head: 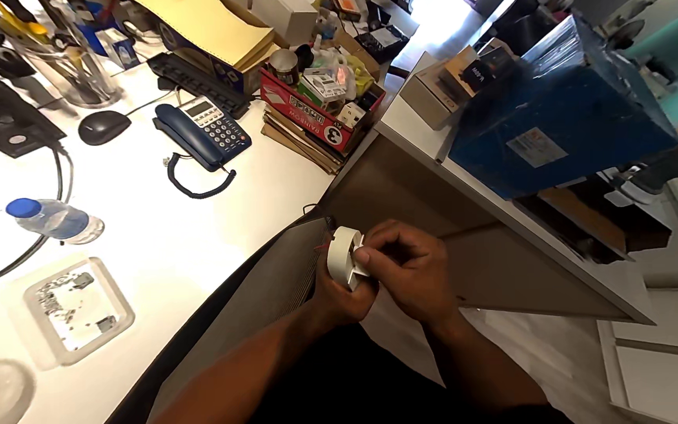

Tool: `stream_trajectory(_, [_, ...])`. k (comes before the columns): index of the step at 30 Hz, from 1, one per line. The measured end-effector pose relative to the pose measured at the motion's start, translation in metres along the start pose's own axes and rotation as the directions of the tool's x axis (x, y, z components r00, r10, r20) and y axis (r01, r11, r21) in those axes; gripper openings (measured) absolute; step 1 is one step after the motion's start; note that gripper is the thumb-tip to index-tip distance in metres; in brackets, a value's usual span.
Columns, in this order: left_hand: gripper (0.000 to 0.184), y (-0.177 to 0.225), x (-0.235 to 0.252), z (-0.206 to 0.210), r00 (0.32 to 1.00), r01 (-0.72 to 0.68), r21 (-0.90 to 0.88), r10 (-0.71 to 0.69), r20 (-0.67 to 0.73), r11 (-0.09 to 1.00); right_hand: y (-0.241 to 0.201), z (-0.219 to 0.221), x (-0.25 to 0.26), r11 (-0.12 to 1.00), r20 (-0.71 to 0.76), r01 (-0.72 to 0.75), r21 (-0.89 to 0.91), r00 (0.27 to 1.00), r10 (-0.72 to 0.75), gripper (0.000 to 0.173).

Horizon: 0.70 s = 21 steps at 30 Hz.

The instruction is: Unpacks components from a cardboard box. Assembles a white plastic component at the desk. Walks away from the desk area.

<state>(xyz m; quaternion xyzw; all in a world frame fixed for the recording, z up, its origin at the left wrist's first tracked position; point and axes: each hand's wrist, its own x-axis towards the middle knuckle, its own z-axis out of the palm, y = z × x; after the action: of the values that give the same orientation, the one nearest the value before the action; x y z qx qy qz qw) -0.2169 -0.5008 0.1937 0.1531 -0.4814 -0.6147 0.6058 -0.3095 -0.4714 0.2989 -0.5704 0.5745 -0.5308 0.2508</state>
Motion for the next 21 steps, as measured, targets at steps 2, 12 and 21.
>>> stream_trajectory(2, [0.052, 0.002, -0.001, 0.001, 0.999, 0.043, -0.005, -0.043, 0.010, 0.999, -0.002, 0.000, 0.001, 1.000, -0.015, -0.019, -0.019, 1.000, 0.018, 0.012])
stream_trajectory(12, [0.052, 0.012, -0.010, 0.010, 0.955, 0.288, -0.135, -0.294, -0.027, 0.948, -0.002, -0.003, 0.007, 0.985, -0.033, -0.174, -0.014, 0.984, 0.173, 0.019])
stream_trajectory(21, [0.044, -0.005, -0.008, 0.001, 1.000, 0.025, -0.012, -0.025, 0.019, 1.000, 0.002, 0.004, -0.002, 1.000, -0.031, 0.000, -0.004, 1.000, -0.001, 0.018])
